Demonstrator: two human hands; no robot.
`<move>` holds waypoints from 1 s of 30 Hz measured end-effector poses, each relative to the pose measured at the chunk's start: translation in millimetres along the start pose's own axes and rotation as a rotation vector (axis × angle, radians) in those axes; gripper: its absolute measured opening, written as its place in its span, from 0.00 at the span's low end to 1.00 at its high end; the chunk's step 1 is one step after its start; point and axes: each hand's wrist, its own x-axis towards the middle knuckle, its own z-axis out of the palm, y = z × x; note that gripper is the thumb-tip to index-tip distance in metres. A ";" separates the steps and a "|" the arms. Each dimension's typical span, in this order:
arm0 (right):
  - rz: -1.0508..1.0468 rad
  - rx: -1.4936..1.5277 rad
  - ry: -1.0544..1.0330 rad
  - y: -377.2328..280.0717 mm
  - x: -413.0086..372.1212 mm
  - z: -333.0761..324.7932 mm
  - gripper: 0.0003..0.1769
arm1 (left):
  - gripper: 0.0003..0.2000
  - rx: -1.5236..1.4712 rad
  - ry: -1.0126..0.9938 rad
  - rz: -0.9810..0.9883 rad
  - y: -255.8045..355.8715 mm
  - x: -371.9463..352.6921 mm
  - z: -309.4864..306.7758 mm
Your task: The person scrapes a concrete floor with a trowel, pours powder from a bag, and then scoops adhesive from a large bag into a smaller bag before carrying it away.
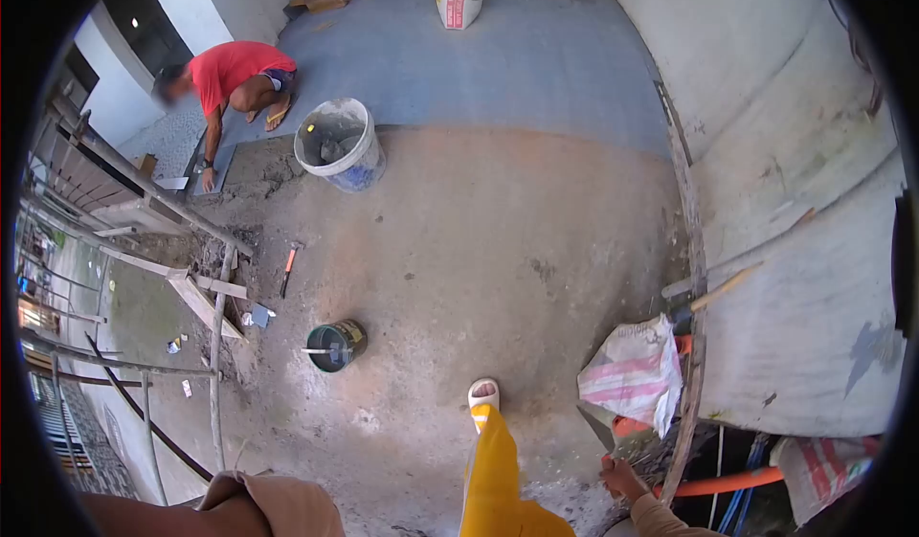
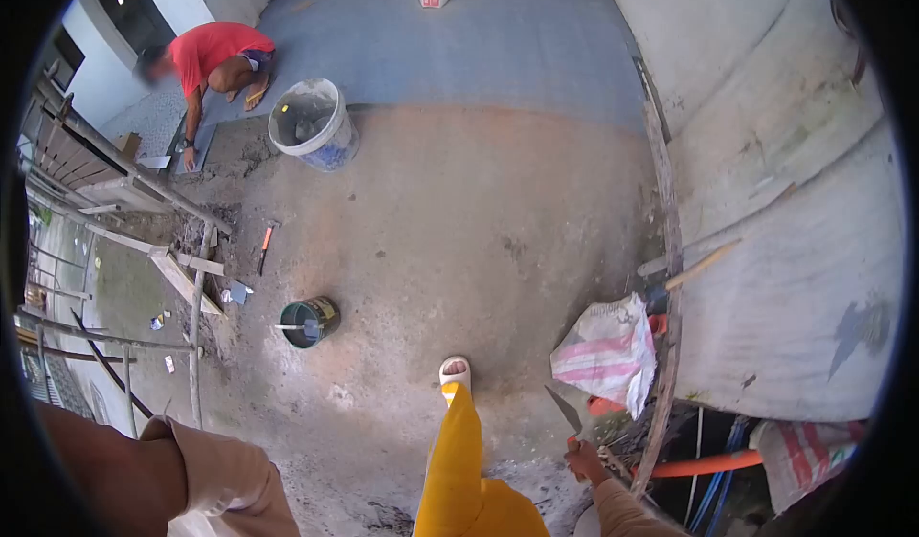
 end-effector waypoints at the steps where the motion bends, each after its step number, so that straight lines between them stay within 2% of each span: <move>1: -0.027 -0.026 -0.011 -24.3 10.6 -13.7 0.14 | 0.24 0.007 0.037 -0.001 -21.4 14.8 7.7; 6: -0.038 0.169 0.199 -126.6 24.8 -76.0 0.13 | 0.23 -0.040 0.251 0.019 -145.9 93.4 42.6; 8: 0.047 0.169 0.141 -155.1 21.2 -96.5 0.12 | 0.22 -0.103 0.411 -0.046 -189.5 110.1 78.2; 9: 0.045 0.212 0.162 -181.7 40.7 -112.9 0.14 | 0.22 -0.138 0.493 -0.113 -207.0 119.4 108.4; 10: 0.026 0.199 0.161 -200.6 59.2 -126.1 0.15 | 0.21 -0.313 0.479 -0.186 -207.8 159.2 154.7; 11: 0.030 0.180 0.144 -207.4 65.5 -133.8 0.17 | 0.19 -0.265 0.482 -0.483 -210.9 158.6 198.8; 12: 0.062 0.203 0.097 -220.8 78.7 -146.9 0.14 | 0.16 -0.369 0.372 -0.811 -211.3 153.1 235.4; 13: 0.105 0.230 0.039 -236.2 89.0 -155.0 0.13 | 0.14 -0.385 0.149 -0.998 -221.8 137.2 275.3; 14: 0.098 0.108 0.047 -253.4 98.9 -163.8 0.14 | 0.12 -0.342 -0.080 -0.992 -225.3 102.8 318.7; 15: -0.078 -0.102 0.048 -262.2 111.5 -172.7 0.16 | 0.13 -0.475 -0.241 -1.184 -209.4 67.1 355.0; 16: -0.260 -0.301 0.052 -266.2 122.4 -179.3 0.17 | 0.14 -0.596 -0.476 -1.226 -187.4 -0.9 384.8; 17: -0.018 -0.048 -0.061 -279.6 127.8 -187.7 0.18 | 0.15 -0.591 -0.779 -1.197 -153.4 -59.7 399.0; 18: 0.113 0.138 -0.068 -290.2 129.9 -195.6 0.17 | 0.17 -0.673 -0.894 -1.188 -112.3 -103.3 394.9; 19: 0.239 0.325 -0.061 -304.5 132.9 -205.6 0.17 | 0.17 -0.861 -1.128 -1.427 -80.9 -122.3 388.2; 21: 0.243 0.389 -0.029 -355.2 108.7 -231.3 0.16 | 0.18 -0.874 -1.207 -1.674 -29.8 -137.6 362.3; 23: 0.202 0.270 -0.004 -359.7 111.3 -244.9 0.14 | 0.20 -0.939 -1.212 -1.805 11.7 -177.0 341.4; 24: 0.129 0.125 -0.038 -356.6 107.0 -246.3 0.13 | 0.20 -0.927 -1.221 -1.826 18.8 -173.7 318.5; 25: 0.030 -0.009 -0.049 -359.0 122.0 -251.9 0.12 | 0.19 -0.973 -1.205 -1.880 10.7 -168.2 321.5; 26: -0.266 -0.416 0.057 -319.8 154.9 -243.6 0.11 | 0.18 -1.023 -1.183 -1.935 1.9 -160.2 328.2; 27: -0.155 -0.402 -0.052 -403.9 107.0 -275.1 0.14 | 0.18 -1.011 -1.173 -1.946 -5.1 -156.6 328.6; 29: -0.331 -0.613 0.066 -365.2 154.1 -263.0 0.15 | 0.16 -1.023 -0.625 -2.139 -46.5 -126.5 335.3; 30: -0.229 -0.723 0.035 -395.6 151.4 -272.1 0.14 | 0.14 -0.924 -0.514 -2.169 -66.7 -109.9 339.3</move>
